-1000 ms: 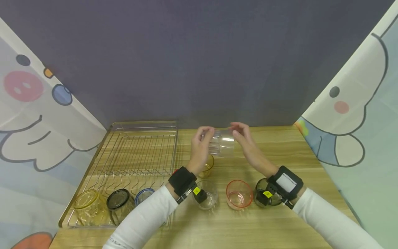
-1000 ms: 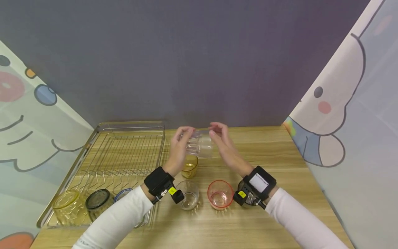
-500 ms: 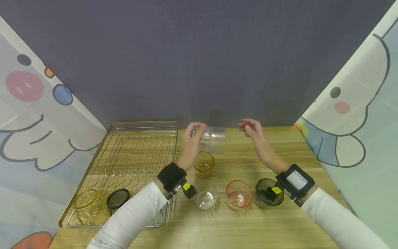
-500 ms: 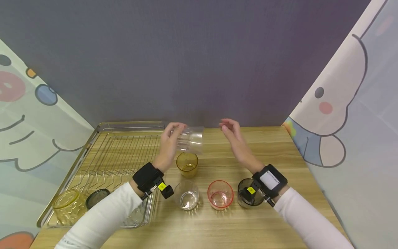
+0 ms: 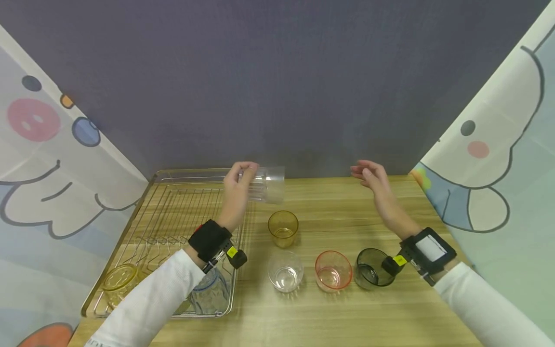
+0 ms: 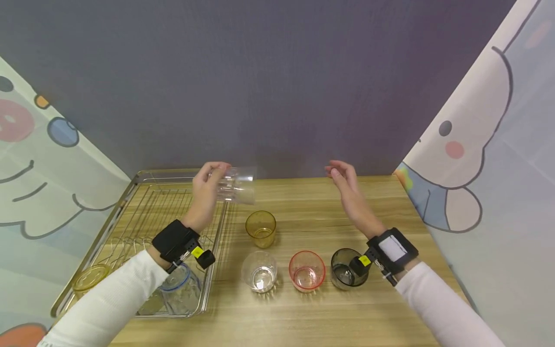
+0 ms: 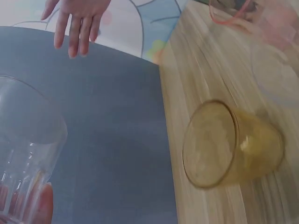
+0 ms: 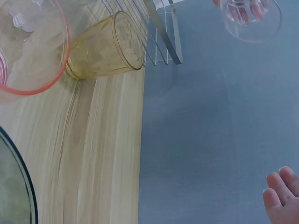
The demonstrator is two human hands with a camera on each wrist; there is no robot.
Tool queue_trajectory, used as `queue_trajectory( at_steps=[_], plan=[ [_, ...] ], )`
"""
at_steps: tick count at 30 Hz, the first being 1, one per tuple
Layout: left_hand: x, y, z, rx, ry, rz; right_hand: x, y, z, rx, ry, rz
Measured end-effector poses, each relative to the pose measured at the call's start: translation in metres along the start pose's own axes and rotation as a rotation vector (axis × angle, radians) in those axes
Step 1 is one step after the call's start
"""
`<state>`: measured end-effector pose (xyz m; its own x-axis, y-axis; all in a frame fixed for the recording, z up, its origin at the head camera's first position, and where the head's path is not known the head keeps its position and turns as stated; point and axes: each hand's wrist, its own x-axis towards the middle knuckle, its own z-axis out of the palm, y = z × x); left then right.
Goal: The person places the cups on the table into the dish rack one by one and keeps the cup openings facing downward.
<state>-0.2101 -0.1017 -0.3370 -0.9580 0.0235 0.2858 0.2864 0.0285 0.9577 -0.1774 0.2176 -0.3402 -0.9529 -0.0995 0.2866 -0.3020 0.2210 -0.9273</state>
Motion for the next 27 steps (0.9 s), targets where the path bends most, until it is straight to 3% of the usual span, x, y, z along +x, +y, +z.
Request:
queue_trajectory(
  at_steps=[8, 15, 20, 27],
  plan=[
    [0.005, 0.009, -0.02, 0.112, -0.007, 0.025, 0.001, -0.002, -0.002, -0.029, -0.011, -0.001],
    [0.009, 0.013, -0.035, 0.258, 0.027, 0.068, 0.008, -0.005, -0.001, -0.081, -0.062, 0.082],
    [0.012, 0.014, -0.044, 0.363, 0.014, 0.036, 0.015, -0.005, 0.005, -0.155, -0.114, 0.135],
    [0.019, 0.012, -0.053, 0.457, 0.017, 0.011, 0.027, 0.001, 0.02, -0.202, -0.182, 0.15]
  ],
)
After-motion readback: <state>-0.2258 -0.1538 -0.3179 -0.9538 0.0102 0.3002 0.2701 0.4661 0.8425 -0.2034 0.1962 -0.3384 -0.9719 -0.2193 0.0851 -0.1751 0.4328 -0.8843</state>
